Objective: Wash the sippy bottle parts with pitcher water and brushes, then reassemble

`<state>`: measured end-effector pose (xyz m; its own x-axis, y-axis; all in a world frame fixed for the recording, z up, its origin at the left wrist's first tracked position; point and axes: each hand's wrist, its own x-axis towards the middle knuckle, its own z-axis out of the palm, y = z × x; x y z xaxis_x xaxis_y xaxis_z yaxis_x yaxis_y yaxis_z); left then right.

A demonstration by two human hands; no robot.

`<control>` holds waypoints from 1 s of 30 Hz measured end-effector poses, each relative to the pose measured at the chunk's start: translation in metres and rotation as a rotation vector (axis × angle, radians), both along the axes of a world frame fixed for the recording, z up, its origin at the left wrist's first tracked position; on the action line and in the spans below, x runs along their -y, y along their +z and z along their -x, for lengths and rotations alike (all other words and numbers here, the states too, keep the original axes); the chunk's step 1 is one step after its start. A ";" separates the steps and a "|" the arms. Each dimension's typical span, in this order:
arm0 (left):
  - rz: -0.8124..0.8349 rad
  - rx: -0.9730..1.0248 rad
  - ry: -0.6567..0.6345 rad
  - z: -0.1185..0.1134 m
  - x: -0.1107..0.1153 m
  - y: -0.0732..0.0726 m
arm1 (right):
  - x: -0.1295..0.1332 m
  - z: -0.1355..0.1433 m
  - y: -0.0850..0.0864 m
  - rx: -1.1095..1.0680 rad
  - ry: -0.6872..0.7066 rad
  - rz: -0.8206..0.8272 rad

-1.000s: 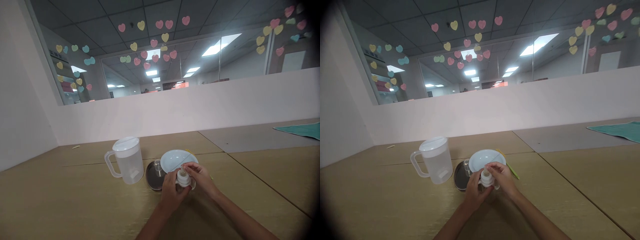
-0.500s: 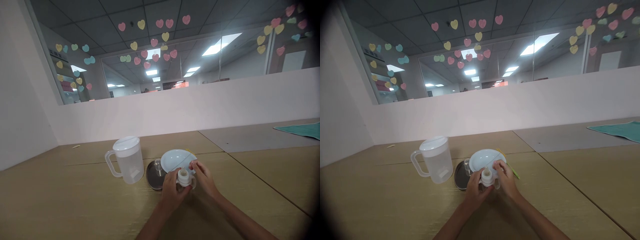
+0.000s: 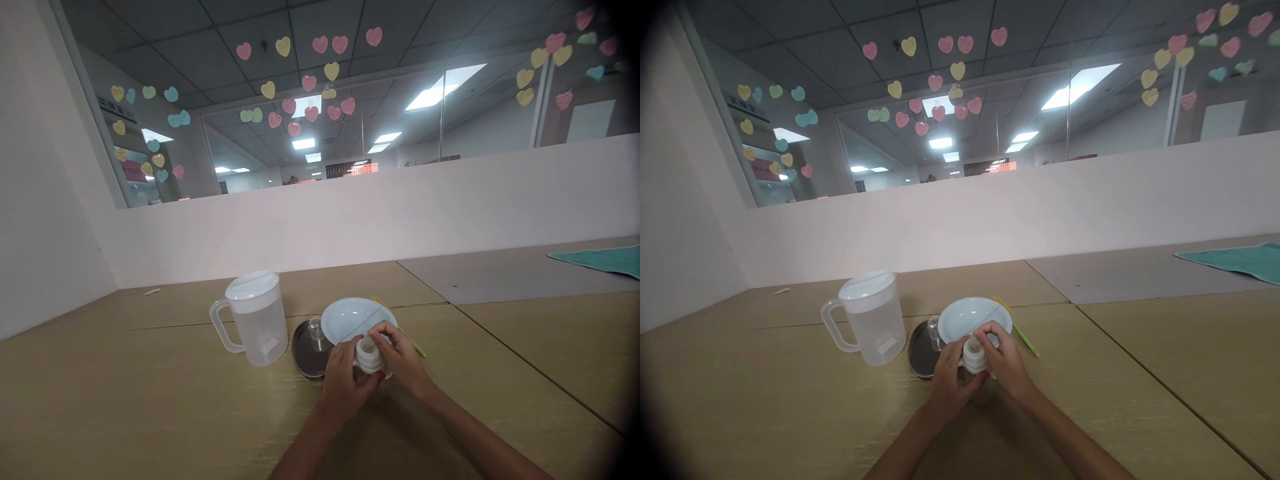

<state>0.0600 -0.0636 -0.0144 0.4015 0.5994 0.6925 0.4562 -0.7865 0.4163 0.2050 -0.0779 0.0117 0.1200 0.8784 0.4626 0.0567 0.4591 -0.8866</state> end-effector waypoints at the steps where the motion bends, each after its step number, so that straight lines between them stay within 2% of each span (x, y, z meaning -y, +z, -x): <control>1: -0.001 -0.001 -0.003 0.000 0.000 0.000 | 0.000 0.000 0.000 -0.010 -0.002 0.008; 12: -0.028 -0.014 0.017 -0.001 0.000 -0.001 | -0.013 -0.002 -0.011 -0.169 -0.144 -0.020; 15: -0.020 -0.018 0.015 0.000 0.000 0.000 | -0.007 -0.002 -0.010 -0.104 -0.169 -0.004; 23: 0.028 -0.009 -0.001 -0.001 0.002 0.001 | 0.005 0.003 0.002 0.099 -0.233 -0.203; 26: 0.031 0.007 -0.008 -0.002 0.003 0.002 | 0.006 0.002 0.004 0.130 -0.229 -0.202; 30: 0.042 0.004 -0.009 -0.002 0.004 0.004 | 0.007 0.001 0.006 0.096 -0.137 -0.165</control>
<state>0.0618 -0.0680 -0.0103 0.4046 0.6239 0.6686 0.4472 -0.7727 0.4505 0.2039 -0.0850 0.0173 0.1813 0.7688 0.6133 0.2084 0.5794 -0.7879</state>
